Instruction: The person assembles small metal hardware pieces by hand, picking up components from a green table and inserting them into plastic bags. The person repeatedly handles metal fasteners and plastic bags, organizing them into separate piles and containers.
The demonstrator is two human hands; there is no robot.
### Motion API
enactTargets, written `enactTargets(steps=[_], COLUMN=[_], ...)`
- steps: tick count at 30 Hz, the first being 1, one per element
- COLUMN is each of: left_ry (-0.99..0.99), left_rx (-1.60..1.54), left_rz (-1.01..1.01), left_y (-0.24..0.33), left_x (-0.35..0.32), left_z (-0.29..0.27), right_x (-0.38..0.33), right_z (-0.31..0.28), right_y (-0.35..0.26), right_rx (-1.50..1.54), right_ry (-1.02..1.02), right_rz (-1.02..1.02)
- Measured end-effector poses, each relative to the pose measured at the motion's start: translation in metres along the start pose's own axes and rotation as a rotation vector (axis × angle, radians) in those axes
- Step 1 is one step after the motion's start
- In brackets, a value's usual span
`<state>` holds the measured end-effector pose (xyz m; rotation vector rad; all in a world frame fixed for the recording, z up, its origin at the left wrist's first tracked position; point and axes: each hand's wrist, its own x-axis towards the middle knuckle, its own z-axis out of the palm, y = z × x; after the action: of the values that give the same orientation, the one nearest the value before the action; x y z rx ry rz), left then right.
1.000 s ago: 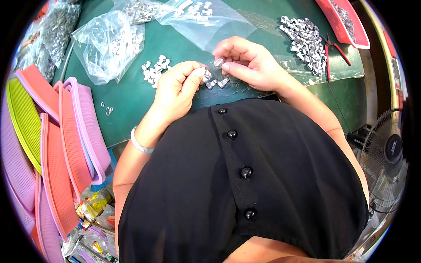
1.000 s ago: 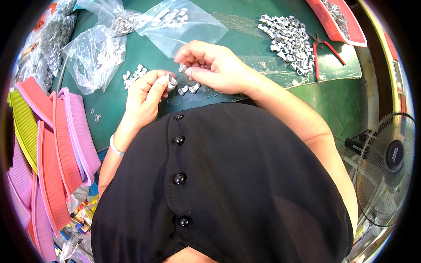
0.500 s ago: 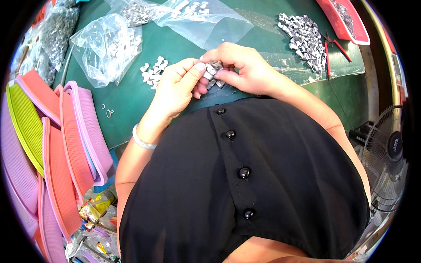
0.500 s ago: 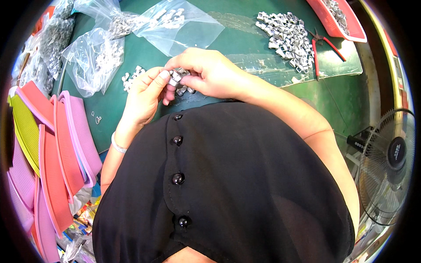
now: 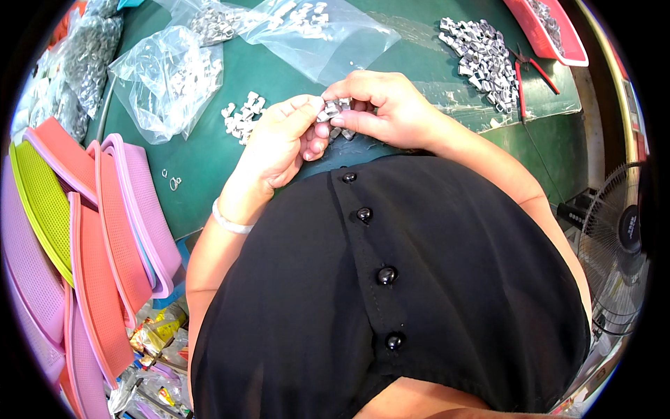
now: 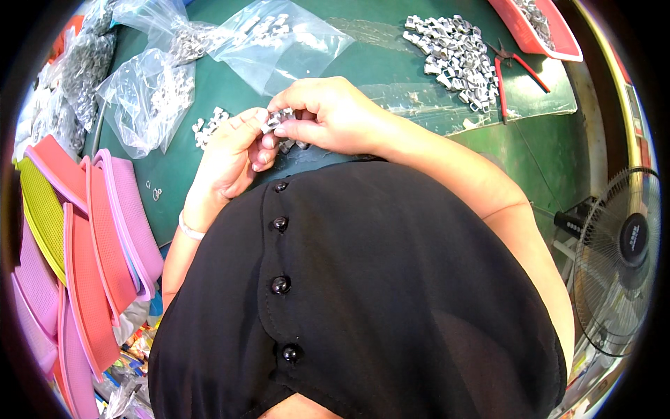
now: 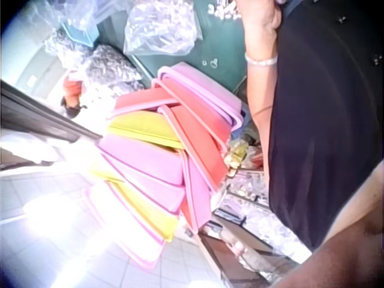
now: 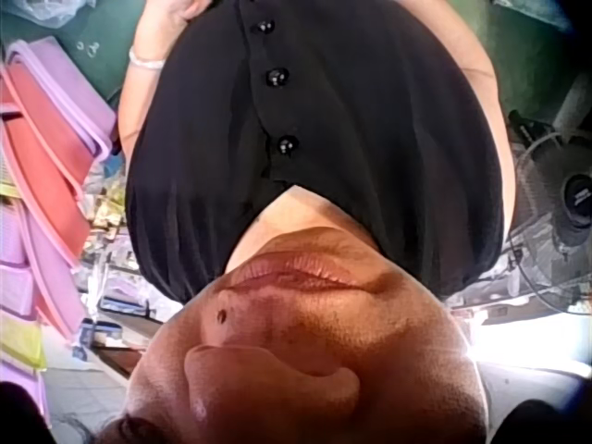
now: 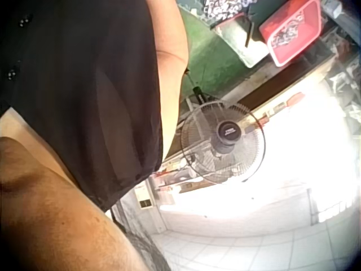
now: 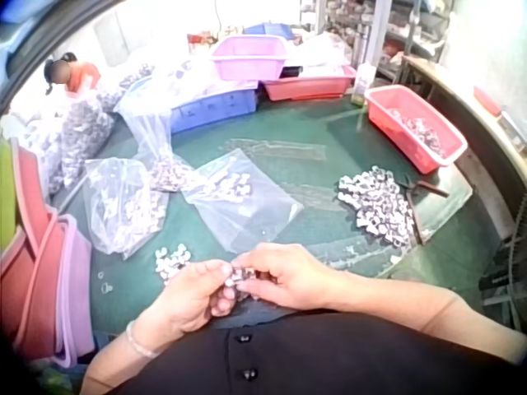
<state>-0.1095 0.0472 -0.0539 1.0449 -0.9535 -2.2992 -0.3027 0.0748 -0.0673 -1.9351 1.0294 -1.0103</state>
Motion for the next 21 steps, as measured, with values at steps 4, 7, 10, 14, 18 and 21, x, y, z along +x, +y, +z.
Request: enactTargets(steps=[4,7,10,14,18,21], left_ry=[-0.002,-0.006,-0.032,0.007,0.056,0.101], left_rx=[-0.061,-0.105,-0.136,-0.095,0.099,0.373], left_rz=[-0.005,-0.014,-0.003,0.047,0.192,0.544], left_y=[-0.001,-0.001,-0.004,-0.003,-0.005,-0.015], left_x=[0.0,0.0,0.001,0.0,-0.001,0.001], left_z=[0.001,0.001,-0.003,0.001,0.004,0.006], right_x=[-0.001,-0.001,-0.001,-0.001,-0.003,-0.004], right_z=[0.001,0.002,0.003,0.002,0.003,0.002], right_y=[0.0,0.0,0.002,0.002,0.005,0.004], right_rx=[0.053,0.135,0.165,0.135,0.162,0.164], right_ry=[0.004,0.005,-0.001,0.006,0.016,0.012], right_rz=[0.053,0.077,0.061,0.065,0.108,0.137])
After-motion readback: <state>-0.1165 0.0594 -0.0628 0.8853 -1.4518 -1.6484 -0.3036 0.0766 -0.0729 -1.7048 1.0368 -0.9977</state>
